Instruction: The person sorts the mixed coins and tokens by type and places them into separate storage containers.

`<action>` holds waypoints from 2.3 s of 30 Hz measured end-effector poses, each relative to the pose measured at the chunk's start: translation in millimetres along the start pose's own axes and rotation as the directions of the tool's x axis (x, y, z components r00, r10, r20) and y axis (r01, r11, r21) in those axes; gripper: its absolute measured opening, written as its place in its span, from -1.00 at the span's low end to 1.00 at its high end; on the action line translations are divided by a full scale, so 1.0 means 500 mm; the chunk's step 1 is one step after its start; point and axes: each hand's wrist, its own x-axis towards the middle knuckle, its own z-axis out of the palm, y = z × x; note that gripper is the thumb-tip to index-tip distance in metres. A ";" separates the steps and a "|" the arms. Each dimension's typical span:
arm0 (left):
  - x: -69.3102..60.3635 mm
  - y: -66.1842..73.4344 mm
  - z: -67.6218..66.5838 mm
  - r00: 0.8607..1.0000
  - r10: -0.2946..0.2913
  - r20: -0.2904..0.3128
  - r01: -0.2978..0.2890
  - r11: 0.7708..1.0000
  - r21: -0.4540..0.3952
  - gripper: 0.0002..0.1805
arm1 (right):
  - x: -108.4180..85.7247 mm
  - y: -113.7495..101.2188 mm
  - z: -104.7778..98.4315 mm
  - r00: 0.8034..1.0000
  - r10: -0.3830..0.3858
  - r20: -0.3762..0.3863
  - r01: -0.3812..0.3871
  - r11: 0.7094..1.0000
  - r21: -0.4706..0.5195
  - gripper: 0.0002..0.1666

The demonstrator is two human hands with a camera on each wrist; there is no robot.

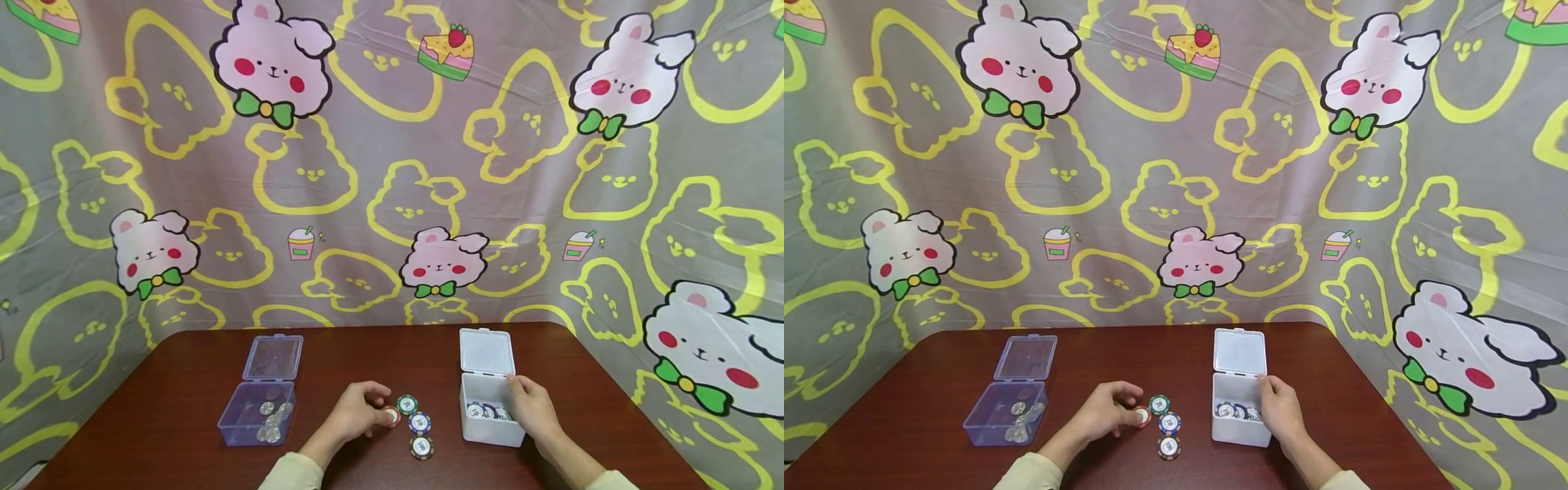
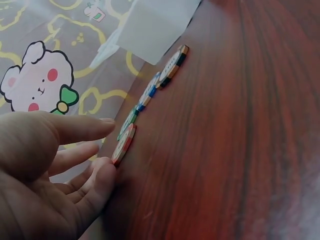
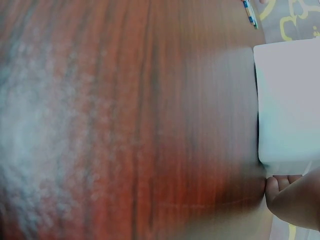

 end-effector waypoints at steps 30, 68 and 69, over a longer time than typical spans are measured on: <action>0.002 -0.012 0.009 0.993 0.115 0.006 -0.112 0.958 0.263 -0.61 | -0.001 0.003 0.002 1.000 -0.003 0.002 0.003 1.000 0.021 -0.43; -0.028 -0.011 0.009 0.988 0.148 0.050 -0.145 0.988 -0.062 -0.67 | -0.001 0.007 0.001 1.000 -0.008 -0.011 0.008 1.000 0.023 -0.45; -0.028 -0.012 0.010 0.988 0.143 0.051 -0.139 0.987 -0.084 -0.68 | -0.001 0.007 0.001 1.000 -0.009 -0.011 0.009 1.000 0.024 -0.45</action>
